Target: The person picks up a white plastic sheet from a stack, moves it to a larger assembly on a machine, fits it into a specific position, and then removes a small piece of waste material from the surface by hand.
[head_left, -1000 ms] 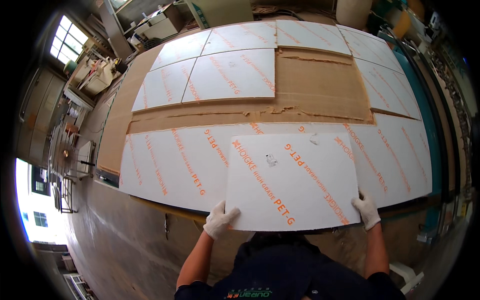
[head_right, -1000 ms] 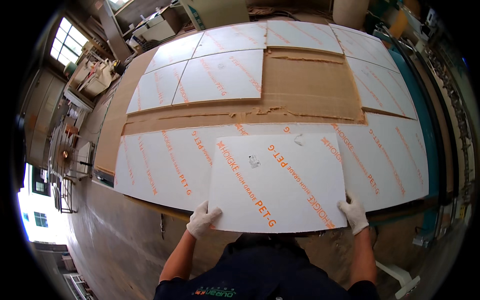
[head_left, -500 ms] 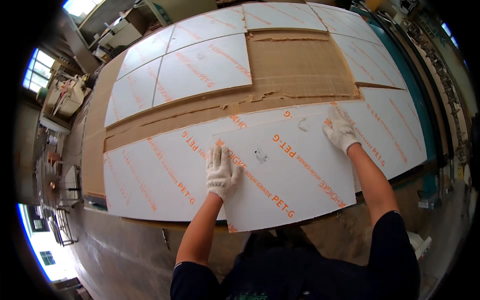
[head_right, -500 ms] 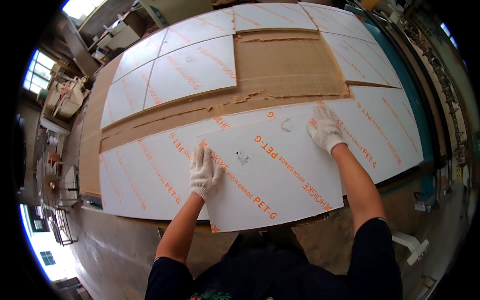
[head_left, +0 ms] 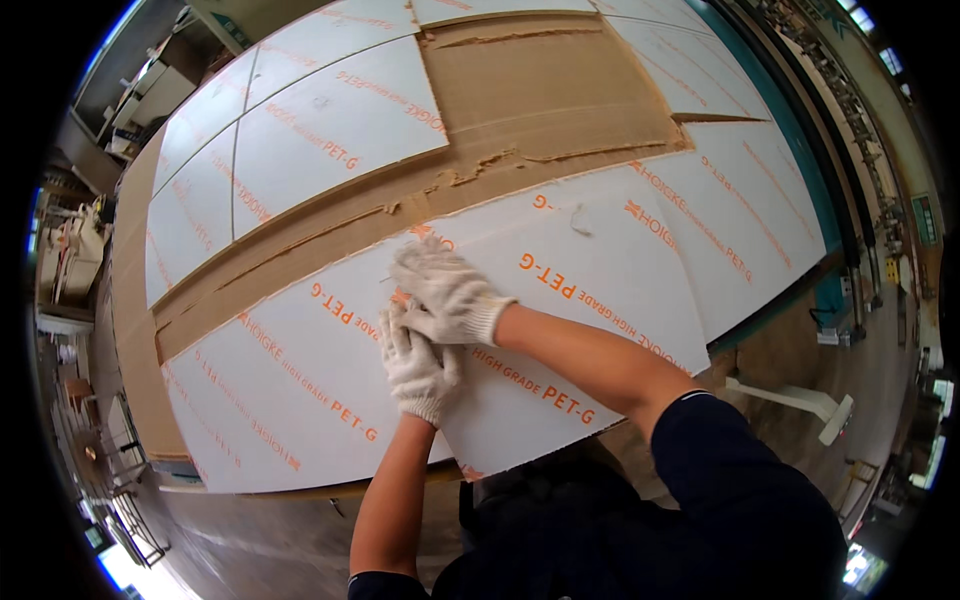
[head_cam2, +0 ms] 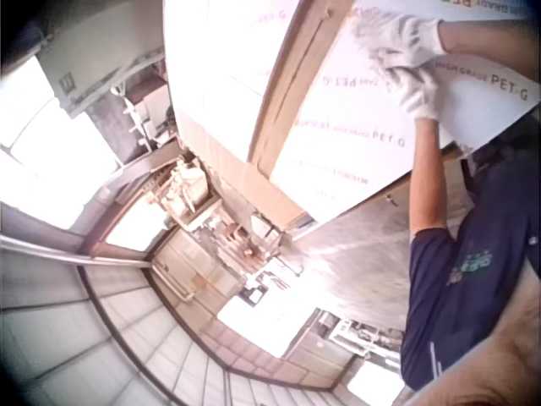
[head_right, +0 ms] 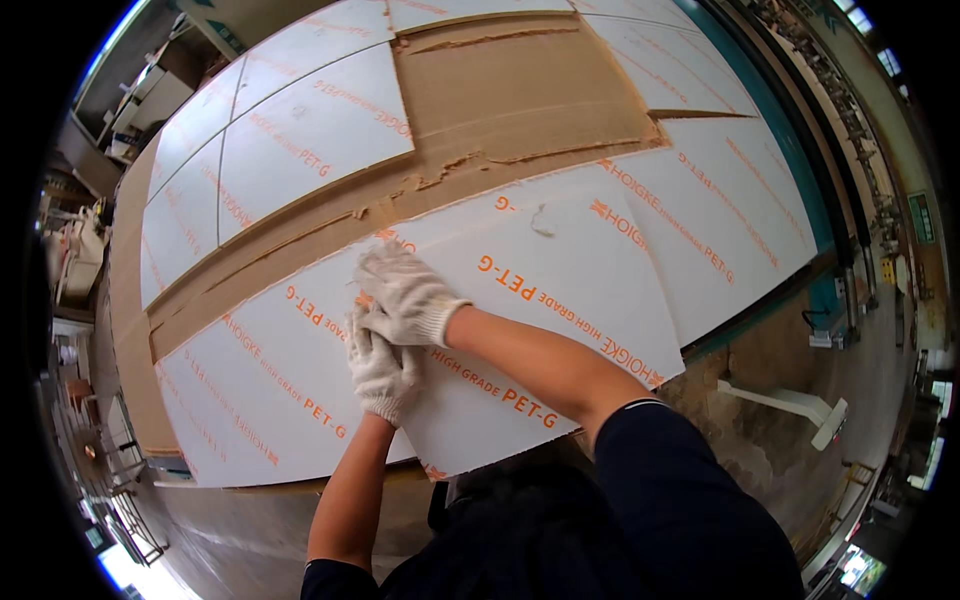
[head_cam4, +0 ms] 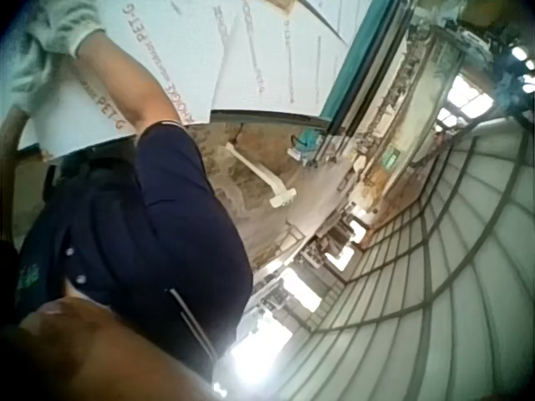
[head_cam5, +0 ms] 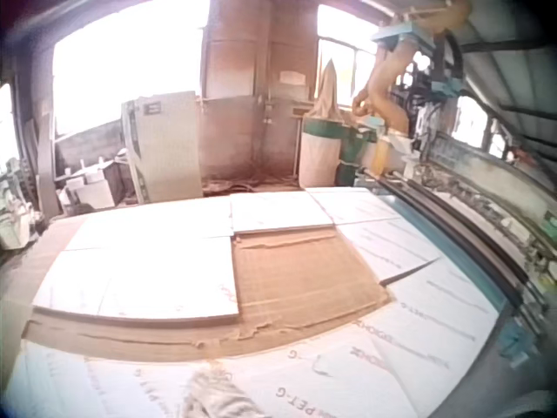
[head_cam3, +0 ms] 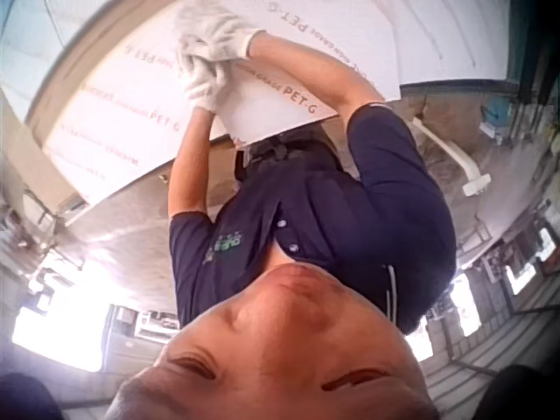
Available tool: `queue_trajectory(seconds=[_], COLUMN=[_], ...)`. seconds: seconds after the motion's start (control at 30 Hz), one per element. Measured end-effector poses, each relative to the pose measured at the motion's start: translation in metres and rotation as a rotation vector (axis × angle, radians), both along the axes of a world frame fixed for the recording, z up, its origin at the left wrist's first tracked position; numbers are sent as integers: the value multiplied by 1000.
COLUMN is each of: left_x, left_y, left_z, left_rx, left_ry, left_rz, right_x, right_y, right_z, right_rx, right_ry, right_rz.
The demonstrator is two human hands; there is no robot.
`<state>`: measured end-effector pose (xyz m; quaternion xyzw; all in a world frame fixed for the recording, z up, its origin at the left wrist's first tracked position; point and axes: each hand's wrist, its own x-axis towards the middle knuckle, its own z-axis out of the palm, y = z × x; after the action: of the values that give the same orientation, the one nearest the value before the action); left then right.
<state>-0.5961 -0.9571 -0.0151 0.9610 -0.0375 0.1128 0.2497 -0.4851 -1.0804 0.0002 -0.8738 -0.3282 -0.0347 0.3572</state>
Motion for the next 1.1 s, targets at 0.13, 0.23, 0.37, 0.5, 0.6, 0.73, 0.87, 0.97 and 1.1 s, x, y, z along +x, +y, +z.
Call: queue_trajectory(seconds=[0.13, 0.23, 0.37, 0.5, 0.6, 0.73, 0.87, 0.97, 1.1], left_x=[-5, -4, -5, -5, -3, 0, 0, 0, 0], left_y=[-2, -2, 3, 4, 5, 3, -2, -3, -3], left_z=[7, 7, -2, 3, 3, 5, 9, 8, 8], left_rx=[78, 105, 141, 171, 160, 168, 158, 158, 153], left_ry=[61, 60, 96, 112, 155, 195, 238, 257, 243], left_rz=[62, 38, -5, -12, -25, -23, -14, -1, -15], right_x=[-10, -16, 0, 7, 10, 14, 14, 20, 24], right_y=[-123, -198, -228, -228, -237, -242, -252, -248, -244], right_z=[-7, 11, 18, 23, 17, 13, 5, 14, 15], right_rx=[-78, -264, -382, -276, -176, -154, -107, -116, -161], right_ry=[-136, -117, 53, 28, 58, -3, 7, 46, 88], right_rz=[-175, -477, -441, -374, -281, -271, -225, -240, -267])
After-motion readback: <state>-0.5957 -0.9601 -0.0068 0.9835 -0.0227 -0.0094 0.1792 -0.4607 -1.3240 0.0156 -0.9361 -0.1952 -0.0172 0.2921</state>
